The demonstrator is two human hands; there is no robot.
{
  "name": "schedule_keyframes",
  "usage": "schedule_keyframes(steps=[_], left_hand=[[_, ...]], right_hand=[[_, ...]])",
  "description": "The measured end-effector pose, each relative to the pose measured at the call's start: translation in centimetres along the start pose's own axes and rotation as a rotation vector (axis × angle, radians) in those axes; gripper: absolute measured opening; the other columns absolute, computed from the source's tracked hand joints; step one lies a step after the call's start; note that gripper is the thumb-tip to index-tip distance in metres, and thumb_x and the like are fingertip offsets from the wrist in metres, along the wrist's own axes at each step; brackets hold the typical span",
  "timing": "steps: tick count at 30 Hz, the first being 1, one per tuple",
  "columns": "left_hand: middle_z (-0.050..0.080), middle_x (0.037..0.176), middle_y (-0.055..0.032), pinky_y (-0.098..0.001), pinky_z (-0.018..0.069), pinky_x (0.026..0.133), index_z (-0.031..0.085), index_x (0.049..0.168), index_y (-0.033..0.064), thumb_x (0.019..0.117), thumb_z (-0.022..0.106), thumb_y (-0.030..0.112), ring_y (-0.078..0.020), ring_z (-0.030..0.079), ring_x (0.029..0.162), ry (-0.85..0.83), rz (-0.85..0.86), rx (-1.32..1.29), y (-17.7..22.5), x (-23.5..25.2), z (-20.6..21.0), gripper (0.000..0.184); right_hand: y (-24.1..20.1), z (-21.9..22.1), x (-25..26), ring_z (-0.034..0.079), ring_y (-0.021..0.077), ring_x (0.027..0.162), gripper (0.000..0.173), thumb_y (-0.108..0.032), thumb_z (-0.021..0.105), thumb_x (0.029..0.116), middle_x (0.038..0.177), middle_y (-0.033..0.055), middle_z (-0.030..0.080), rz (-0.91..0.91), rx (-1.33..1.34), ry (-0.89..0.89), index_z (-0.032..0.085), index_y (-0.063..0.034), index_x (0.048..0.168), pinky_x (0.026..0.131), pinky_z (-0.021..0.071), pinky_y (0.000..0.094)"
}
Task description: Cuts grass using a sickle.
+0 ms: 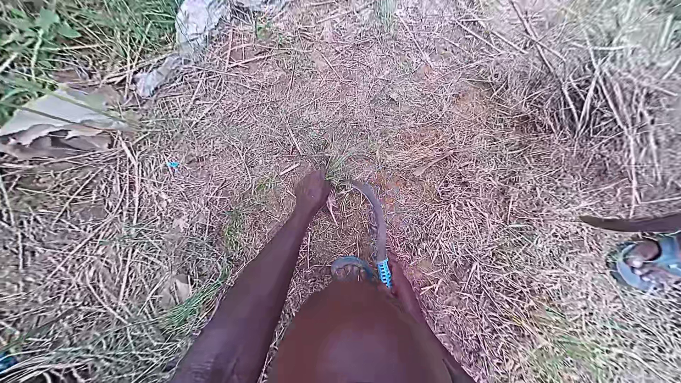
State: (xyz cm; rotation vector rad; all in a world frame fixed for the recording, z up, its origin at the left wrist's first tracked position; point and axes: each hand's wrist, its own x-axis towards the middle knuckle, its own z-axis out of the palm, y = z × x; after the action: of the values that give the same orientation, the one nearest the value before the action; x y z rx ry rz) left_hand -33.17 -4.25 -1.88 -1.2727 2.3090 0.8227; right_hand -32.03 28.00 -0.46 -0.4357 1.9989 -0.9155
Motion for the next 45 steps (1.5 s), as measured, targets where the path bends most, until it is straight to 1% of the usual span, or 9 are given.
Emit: schedule_keyframes(steps=[3, 9, 13, 16, 23, 28, 31, 34, 45], left_hand=[[0.068, 0.114, -0.0294, -0.0674, 0.0505, 0.091, 0.062, 0.13, 0.0019, 0.1068, 0.049, 0.018, -0.0475, 0.067, 0.107, 0.035, -0.024, -0.068, -1.4, -2.4, 0.8, 0.031], [0.068, 0.119, -0.0285, -0.0605, 0.0459, 0.103, 0.062, 0.132, 0.0002, 0.1068, 0.046, 0.013, -0.0441, 0.064, 0.117, 0.107, -0.03, -0.168, -1.9, -9.1, 3.0, 0.033], [0.064, 0.129, -0.029, -0.0585, 0.0423, 0.11, 0.058, 0.139, -0.0018, 0.1089, 0.044, 0.017, -0.0429, 0.06, 0.126, 0.139, -0.089, -0.221, -2.4, -9.5, 2.8, 0.038], [0.063, 0.128, -0.031, -0.0604, 0.0432, 0.107, 0.057, 0.139, -0.0025, 0.1103, 0.042, 0.02, -0.0452, 0.06, 0.125, 0.126, -0.129, -0.187, -2.2, -8.2, 2.0, 0.039], [0.068, 0.117, -0.0299, -0.0684, 0.0481, 0.094, 0.064, 0.131, 0.0024, 0.1062, 0.047, 0.013, -0.0488, 0.064, 0.112, 0.18, 0.072, -0.044, -1.6, -4.9, -0.8, 0.032], [0.067, 0.12, -0.0283, -0.0658, 0.0465, 0.1, 0.064, 0.132, 0.003, 0.1059, 0.05, 0.013, -0.0468, 0.063, 0.117, 0.115, 0.011, -0.048, -1.6, -5.7, -0.2, 0.031], [0.069, 0.108, -0.0285, -0.0645, 0.0488, 0.093, 0.066, 0.122, -0.0019, 0.1079, 0.048, 0.016, -0.0456, 0.067, 0.106, 0.161, 0.013, -0.121, -2.1, -7.9, 2.0, 0.028], [0.067, 0.117, -0.0297, -0.0622, 0.0457, 0.102, 0.063, 0.127, -0.0033, 0.1098, 0.045, 0.02, -0.0452, 0.063, 0.116, 0.119, -0.031, -0.147, -2.1, -9.3, 1.7, 0.035], [0.064, 0.125, -0.0308, -0.0617, 0.0439, 0.106, 0.063, 0.124, -0.0075, 0.1066, 0.05, 0.015, -0.0467, 0.06, 0.122, 0.142, -0.023, -0.048, -3.9, -9.5, 1.7, 0.032]], right_hand=[[1.1, -0.1, -2.0, 0.07, 0.0242, 0.091, 0.052, -0.025, 0.061, 0.0961, 0.104, 0.0158, 0.07, 0.004, -0.05, -0.015, 0.051, 0.002, 0.139, 0.083, 0.0578, 0.0455], [3.3, -0.3, -2.4, 0.071, 0.0246, 0.089, 0.053, -0.025, 0.062, 0.095, 0.103, 0.0171, 0.071, -0.089, -0.021, 0.019, 0.052, 0.0048, 0.138, 0.081, 0.0587, 0.0461], [1.5, -1.2, -0.9, 0.065, 0.0124, 0.083, 0.052, -0.02, 0.059, 0.0906, 0.099, 0.0121, 0.066, -0.085, 0.166, 0.136, 0.05, 0.008, 0.133, 0.077, 0.0562, 0.0327], [2.7, -2.9, 0.3, 0.065, 0.0152, 0.075, 0.048, -0.02, 0.058, 0.0925, 0.093, 0.0102, 0.066, -0.022, 0.098, 0.088, 0.051, 0.003, 0.135, 0.071, 0.0569, 0.0361], [0.0, -2.8, 4.5, 0.068, 0.0321, 0.104, 0.052, -0.024, 0.056, 0.099, 0.117, 0.0195, 0.067, 0.052, -0.252, -0.267, 0.044, -0.0032, 0.146, 0.092, 0.0536, 0.0525], [1.7, -3.7, -1.6, 0.069, 0.0299, 0.093, 0.061, -0.045, 0.053, 0.1001, 0.106, 0.0182, 0.069, 0.0, -0.155, -0.121, 0.051, 0.0012, 0.14, 0.083, 0.0556, 0.051], [3.0, -4.0, -5.4, 0.071, 0.0351, 0.095, 0.055, -0.026, 0.055, 0.0961, 0.11, 0.022, 0.07, -0.026, -0.192, -0.042, 0.051, 0.0044, 0.141, 0.082, 0.0566, 0.0552], [3.2, -3.2, -3.5, 0.07, 0.0269, 0.099, 0.051, -0.026, 0.058, 0.0975, 0.113, 0.019, 0.069, -0.091, -0.073, -0.029, 0.053, 0.0045, 0.139, 0.089, 0.0562, 0.0468], [0.7, -2.2, 1.3, 0.068, 0.0291, 0.101, 0.055, -0.025, 0.056, 0.0971, 0.114, 0.0185, 0.068, -0.037, -0.075, -0.182, 0.047, -0.0005, 0.145, 0.089, 0.0545, 0.0504]])
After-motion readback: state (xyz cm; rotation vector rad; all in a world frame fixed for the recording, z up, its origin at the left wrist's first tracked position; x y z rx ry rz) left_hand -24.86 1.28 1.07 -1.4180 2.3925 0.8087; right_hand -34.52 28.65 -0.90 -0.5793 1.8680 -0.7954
